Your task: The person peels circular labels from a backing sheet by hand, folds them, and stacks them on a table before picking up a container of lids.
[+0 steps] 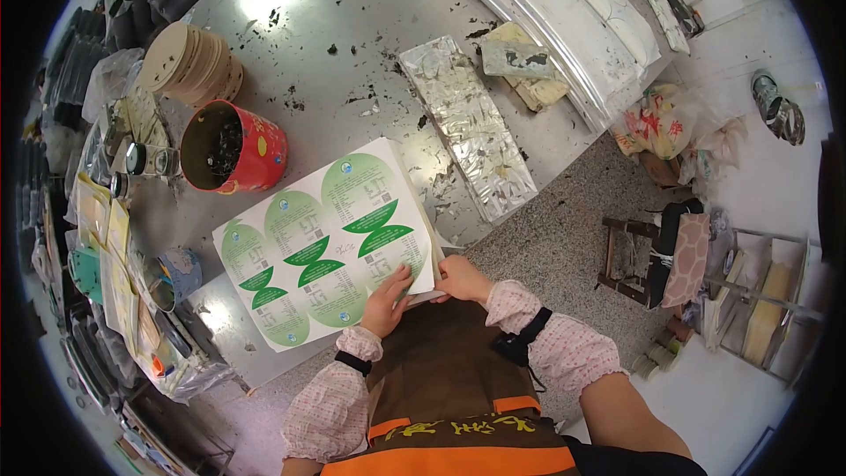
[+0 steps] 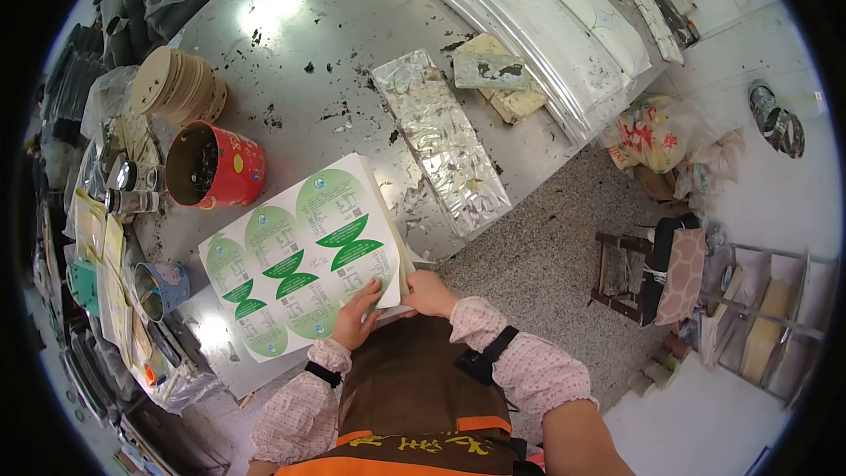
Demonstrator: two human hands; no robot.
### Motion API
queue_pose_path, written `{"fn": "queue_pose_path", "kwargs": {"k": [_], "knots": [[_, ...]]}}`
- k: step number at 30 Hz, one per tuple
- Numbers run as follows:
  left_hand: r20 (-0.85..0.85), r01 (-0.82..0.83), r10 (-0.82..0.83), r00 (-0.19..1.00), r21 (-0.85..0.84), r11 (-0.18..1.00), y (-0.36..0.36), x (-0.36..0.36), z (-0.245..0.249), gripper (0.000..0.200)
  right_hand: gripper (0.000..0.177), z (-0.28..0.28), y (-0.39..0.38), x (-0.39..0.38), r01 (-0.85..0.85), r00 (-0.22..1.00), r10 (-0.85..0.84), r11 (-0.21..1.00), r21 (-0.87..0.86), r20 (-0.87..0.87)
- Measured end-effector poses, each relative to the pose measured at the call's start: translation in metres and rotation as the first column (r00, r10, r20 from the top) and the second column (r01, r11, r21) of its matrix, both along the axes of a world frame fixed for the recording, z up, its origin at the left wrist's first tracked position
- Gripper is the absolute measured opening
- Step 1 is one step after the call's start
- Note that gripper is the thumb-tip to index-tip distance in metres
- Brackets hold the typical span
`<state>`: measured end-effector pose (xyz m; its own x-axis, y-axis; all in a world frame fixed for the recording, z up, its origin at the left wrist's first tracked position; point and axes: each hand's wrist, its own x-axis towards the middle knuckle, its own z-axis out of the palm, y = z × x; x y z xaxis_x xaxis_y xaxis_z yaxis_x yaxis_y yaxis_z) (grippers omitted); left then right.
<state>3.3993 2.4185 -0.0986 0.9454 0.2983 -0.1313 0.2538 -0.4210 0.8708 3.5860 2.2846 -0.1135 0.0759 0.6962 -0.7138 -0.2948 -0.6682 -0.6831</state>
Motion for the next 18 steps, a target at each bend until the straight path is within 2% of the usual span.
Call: {"fn": "queue_pose_path", "kwargs": {"k": [4,7,10,12,15,18], "knots": [[-0.057,-0.058,0.053,0.997,-0.087,0.994,0.000,-0.003,-0.006,0.040,0.028,0.000,-0.004,0.009,0.047,0.973,-0.026,0.995,0.087,-0.228],[-0.046,-0.051,0.048,0.998,-0.085,0.995,0.000,-0.002,-0.001,0.041,0.028,0.016,0.006,0.009,-0.054,0.998,0.054,0.998,-0.013,-0.028],[-0.014,-0.009,0.009,1.000,-0.034,0.999,0.000,0.000,0.003,0.041,0.028,0.014,0.007,0.002,-0.001,1.000,0.002,0.998,-0.057,0.022],[0.002,0.000,0.000,1.000,0.006,1.000,-0.001,0.001,0.005,0.041,0.028,0.013,0.005,0.001,0.037,0.999,-0.038,0.998,-0.050,-0.016],[0.020,-0.076,0.075,0.997,0.074,0.994,-0.005,-0.006,-0.010,0.038,0.027,0.007,-0.003,0.005,0.012,0.995,-0.011,1.000,0.006,-0.095],[-0.084,-0.394,0.394,0.915,0.016,0.919,0.004,0.007,0.003,0.037,0.026,0.005,-0.005,0.009,0.012,0.991,-0.005,0.999,0.051,-0.133]]}}
